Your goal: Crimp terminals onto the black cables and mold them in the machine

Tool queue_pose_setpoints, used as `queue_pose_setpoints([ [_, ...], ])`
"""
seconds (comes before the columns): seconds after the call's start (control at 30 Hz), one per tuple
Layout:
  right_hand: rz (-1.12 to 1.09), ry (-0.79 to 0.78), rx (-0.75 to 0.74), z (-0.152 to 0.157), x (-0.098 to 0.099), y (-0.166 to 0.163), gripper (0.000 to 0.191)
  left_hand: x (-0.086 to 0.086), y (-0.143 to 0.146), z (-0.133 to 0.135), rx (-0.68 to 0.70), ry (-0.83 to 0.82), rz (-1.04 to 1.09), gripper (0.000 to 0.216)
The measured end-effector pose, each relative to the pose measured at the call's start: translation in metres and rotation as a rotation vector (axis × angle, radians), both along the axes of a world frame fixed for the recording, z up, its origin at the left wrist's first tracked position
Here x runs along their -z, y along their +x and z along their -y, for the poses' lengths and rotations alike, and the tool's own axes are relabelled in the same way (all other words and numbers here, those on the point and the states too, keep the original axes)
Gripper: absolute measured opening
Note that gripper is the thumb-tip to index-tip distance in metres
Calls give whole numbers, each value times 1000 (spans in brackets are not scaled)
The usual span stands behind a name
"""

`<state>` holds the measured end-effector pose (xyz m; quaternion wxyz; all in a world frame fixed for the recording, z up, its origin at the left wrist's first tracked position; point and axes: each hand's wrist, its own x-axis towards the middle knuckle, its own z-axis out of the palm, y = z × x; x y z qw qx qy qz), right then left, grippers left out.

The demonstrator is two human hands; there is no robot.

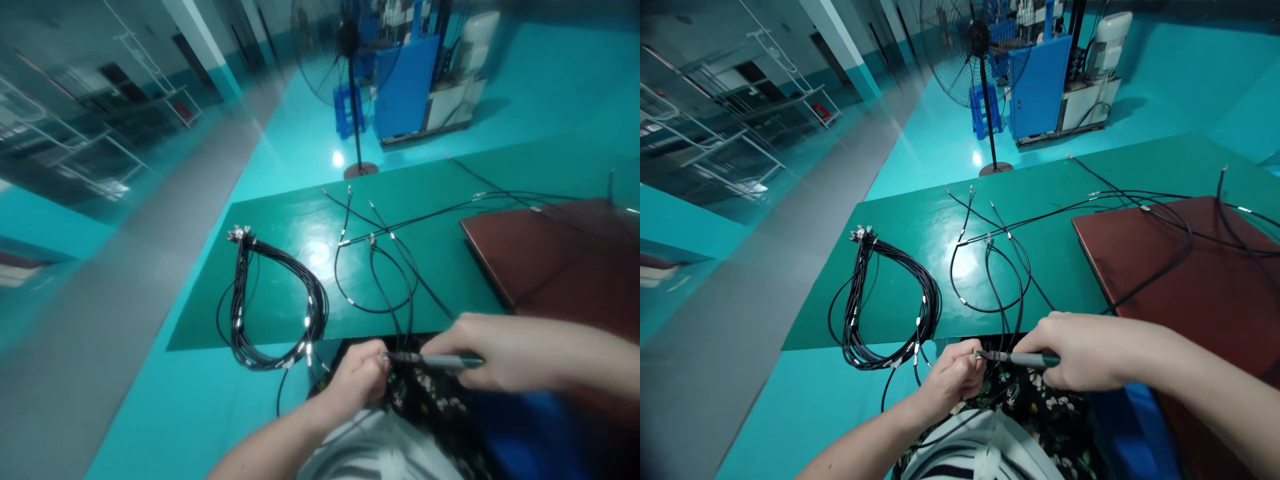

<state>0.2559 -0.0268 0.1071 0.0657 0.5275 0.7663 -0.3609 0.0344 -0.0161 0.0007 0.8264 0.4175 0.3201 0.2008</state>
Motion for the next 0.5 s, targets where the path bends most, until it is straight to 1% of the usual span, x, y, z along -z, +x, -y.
queue_pose_setpoints([
  [0.03,-70,-252,8,-7,-3,3,29,0,1,0,5,0,9,17],
  [0.07,-125,-465,16,-13,-5,5,33,-1,2,1,0,-8,20,17],
  [0.1,-154,-566,25,-16,-5,6,36,-1,3,1,-13,-26,30,17],
  [0.13,-146,-523,36,-17,-4,5,36,-2,5,0,-35,-49,33,18],
  [0.17,-111,-380,42,-15,-1,2,36,-3,6,-1,-64,-74,26,18],
  [0.23,46,36,53,-4,8,-7,38,-4,10,-2,-115,-113,-9,18],
  [0.27,149,238,57,4,13,-12,43,-4,11,-3,-129,-119,-29,18],
  [0.3,250,405,56,11,17,-16,49,-5,13,-4,-134,-115,-44,17],
  [0.33,339,532,43,18,21,-20,56,-5,14,-5,-135,-102,-52,17],
  [0.4,449,730,14,30,25,-25,63,-6,15,-7,-122,-57,-65,18],
  [0.43,480,797,4,34,25,-27,61,-7,16,-8,-111,-26,-79,18],
  [0.5,533,867,-9,38,22,-28,54,-10,17,-10,-77,31,-114,18],
])
